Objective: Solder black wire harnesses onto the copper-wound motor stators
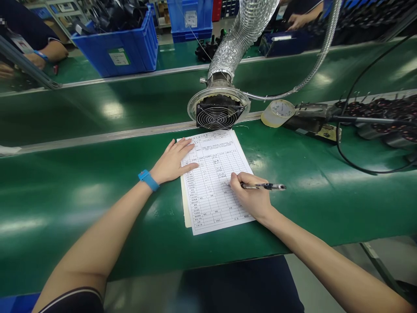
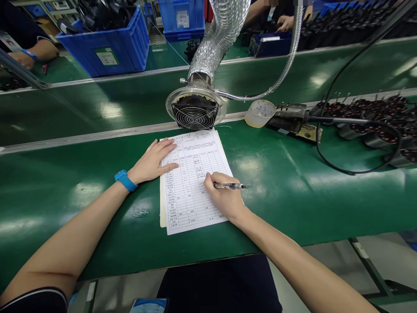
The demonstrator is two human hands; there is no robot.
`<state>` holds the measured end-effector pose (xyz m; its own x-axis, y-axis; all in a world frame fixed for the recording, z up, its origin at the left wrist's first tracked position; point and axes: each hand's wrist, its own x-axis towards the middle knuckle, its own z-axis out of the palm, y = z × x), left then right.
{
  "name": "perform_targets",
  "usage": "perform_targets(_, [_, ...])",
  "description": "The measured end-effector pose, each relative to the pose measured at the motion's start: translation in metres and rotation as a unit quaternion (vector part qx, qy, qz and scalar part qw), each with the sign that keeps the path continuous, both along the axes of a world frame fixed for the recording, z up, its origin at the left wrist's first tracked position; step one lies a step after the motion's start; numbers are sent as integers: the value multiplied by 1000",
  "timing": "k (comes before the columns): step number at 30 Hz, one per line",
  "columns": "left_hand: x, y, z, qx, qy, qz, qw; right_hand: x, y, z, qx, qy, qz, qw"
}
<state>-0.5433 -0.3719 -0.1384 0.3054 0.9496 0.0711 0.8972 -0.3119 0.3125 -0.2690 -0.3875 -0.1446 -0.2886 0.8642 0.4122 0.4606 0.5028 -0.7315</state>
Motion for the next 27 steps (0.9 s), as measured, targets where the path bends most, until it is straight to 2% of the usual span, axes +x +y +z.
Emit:
perform_targets(3, [-1,0,-1,0,0,0,1000,2,-3,1,-4,8,-4,1000])
perform_targets(11, [0,0,1,-2,5,2,1000,3,-4,1,-38,1,47,998])
perform_targets(17, [-1,0,-1,0,4,-1,1000,1,-3,-2,-2,-12,50,999])
perform_targets(27, [0,0,1,-3,14,1,1000,2,-2,-6,-5,-31,82,996])
